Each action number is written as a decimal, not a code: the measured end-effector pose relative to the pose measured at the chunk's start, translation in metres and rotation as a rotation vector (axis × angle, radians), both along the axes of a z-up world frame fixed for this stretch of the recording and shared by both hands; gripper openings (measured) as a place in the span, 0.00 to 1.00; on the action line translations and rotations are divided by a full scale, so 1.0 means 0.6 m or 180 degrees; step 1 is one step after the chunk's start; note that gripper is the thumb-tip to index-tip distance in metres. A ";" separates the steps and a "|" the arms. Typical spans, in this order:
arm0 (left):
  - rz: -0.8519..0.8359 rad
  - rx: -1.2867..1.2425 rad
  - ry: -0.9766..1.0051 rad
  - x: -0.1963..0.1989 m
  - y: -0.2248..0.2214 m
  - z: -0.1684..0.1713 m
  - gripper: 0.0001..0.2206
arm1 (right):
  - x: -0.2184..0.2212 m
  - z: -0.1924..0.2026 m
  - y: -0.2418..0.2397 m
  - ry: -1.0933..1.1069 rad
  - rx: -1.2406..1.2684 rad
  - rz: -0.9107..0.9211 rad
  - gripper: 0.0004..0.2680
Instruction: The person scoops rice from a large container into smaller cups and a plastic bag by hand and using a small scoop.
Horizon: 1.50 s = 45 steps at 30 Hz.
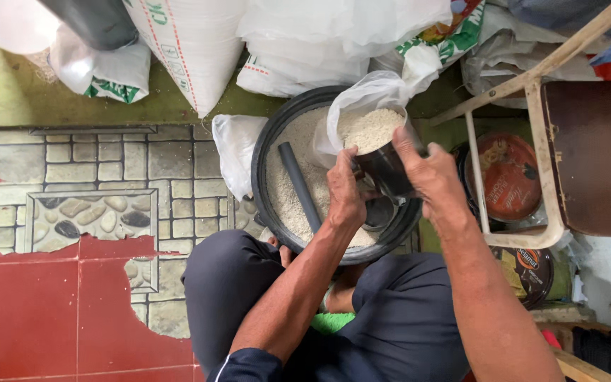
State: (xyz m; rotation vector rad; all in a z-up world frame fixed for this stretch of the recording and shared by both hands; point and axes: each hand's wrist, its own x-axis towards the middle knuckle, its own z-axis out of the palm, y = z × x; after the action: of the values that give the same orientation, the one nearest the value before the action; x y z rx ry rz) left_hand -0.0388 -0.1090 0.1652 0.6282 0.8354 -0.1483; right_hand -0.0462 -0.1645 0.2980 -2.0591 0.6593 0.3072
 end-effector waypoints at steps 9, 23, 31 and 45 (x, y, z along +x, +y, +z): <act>0.0159 0.0110 -0.0213 -0.009 -0.012 0.006 0.30 | 0.025 -0.088 -0.033 -0.0486 -0.0114 0.0023 0.39; -0.1264 0.3050 -0.0384 -0.012 0.027 -0.082 0.23 | 0.039 -0.125 -0.112 -0.1200 -0.0088 -0.0280 0.37; -0.2271 0.2455 -0.0482 0.048 0.104 -0.072 0.11 | 0.040 -0.118 -0.133 -0.1762 -0.0026 -0.0361 0.34; -0.3141 0.2457 -0.0500 0.057 0.148 -0.032 0.09 | 0.050 -0.116 -0.143 -0.2222 -0.1406 0.0146 0.28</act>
State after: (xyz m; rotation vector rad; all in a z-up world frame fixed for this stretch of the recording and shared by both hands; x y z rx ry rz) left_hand -0.0047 -0.0201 0.1463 1.7318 0.3394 -0.6756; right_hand -0.0163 -0.2503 0.2283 -2.3887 0.2540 -0.5668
